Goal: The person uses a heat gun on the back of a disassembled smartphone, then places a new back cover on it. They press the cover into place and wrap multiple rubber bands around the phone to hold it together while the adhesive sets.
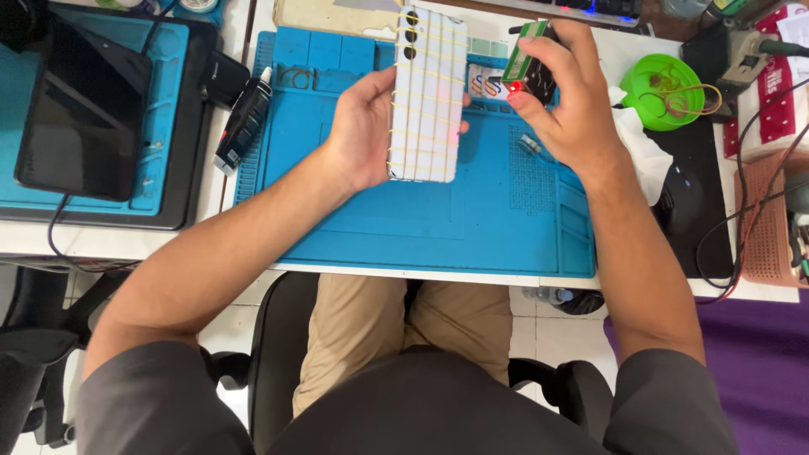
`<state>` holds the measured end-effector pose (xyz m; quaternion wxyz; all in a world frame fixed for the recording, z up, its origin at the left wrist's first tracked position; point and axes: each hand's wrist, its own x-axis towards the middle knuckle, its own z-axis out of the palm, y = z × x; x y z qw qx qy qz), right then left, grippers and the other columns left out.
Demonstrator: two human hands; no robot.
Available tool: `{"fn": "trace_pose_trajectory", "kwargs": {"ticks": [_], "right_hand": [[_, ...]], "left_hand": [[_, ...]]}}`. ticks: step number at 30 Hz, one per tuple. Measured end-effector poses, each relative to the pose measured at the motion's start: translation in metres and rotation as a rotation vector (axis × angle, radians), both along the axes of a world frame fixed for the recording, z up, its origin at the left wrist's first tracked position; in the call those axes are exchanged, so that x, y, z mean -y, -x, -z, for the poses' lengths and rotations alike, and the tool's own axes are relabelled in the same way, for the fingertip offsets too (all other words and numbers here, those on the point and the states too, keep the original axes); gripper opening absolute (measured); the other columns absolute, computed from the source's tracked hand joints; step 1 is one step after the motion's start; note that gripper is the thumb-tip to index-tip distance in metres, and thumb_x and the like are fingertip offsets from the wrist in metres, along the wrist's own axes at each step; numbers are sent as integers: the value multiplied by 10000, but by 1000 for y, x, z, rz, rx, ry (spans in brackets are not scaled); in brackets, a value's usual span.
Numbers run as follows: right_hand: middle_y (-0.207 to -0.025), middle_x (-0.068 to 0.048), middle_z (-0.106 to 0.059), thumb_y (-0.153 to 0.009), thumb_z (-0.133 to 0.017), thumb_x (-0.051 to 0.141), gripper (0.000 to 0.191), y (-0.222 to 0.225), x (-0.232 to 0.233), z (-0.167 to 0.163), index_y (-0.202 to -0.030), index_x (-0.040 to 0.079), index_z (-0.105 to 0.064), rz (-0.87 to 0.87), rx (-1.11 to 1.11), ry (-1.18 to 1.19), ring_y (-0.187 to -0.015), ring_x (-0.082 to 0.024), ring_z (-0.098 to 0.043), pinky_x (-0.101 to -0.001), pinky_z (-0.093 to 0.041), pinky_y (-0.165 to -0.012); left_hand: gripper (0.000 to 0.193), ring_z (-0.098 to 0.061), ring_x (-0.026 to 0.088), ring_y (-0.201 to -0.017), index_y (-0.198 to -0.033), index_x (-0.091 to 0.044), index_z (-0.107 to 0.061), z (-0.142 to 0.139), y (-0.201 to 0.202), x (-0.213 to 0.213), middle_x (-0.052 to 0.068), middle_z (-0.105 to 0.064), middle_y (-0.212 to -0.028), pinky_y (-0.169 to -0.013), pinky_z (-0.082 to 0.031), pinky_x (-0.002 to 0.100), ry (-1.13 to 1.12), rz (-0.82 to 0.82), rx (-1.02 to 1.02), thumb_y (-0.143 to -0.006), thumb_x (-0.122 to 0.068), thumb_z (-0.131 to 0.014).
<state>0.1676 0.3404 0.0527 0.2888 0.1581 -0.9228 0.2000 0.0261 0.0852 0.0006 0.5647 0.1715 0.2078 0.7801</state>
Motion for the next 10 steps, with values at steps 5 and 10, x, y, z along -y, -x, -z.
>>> {"fn": "trace_pose_trajectory", "kwargs": {"ticks": [5,10], "right_hand": [[-1414,-184,-518,-1067,-800,310,514,1,-6,-13,-1418,39,-541,-29,-45,-13,-1328,-371,-554,-429,-485,-1130],[-1372,-211,-509,-1060,-803,307,504,20,-4,-24,-1439,76,-564,-73,-3,-78,-1253,-370,-562,-404,-490,-1091]], "left_hand": [[688,-655,364,-1213,-1546,13,-442,4,7,-8,219,-610,-1422,-1035,-548,500,-14,58,-92,-1059,-424,-227],[699,-641,375,-1247,-1583,-25,-409,21,15,-13,218,-575,-1486,-1069,-518,505,-29,61,-37,-1047,-444,-248]]}}
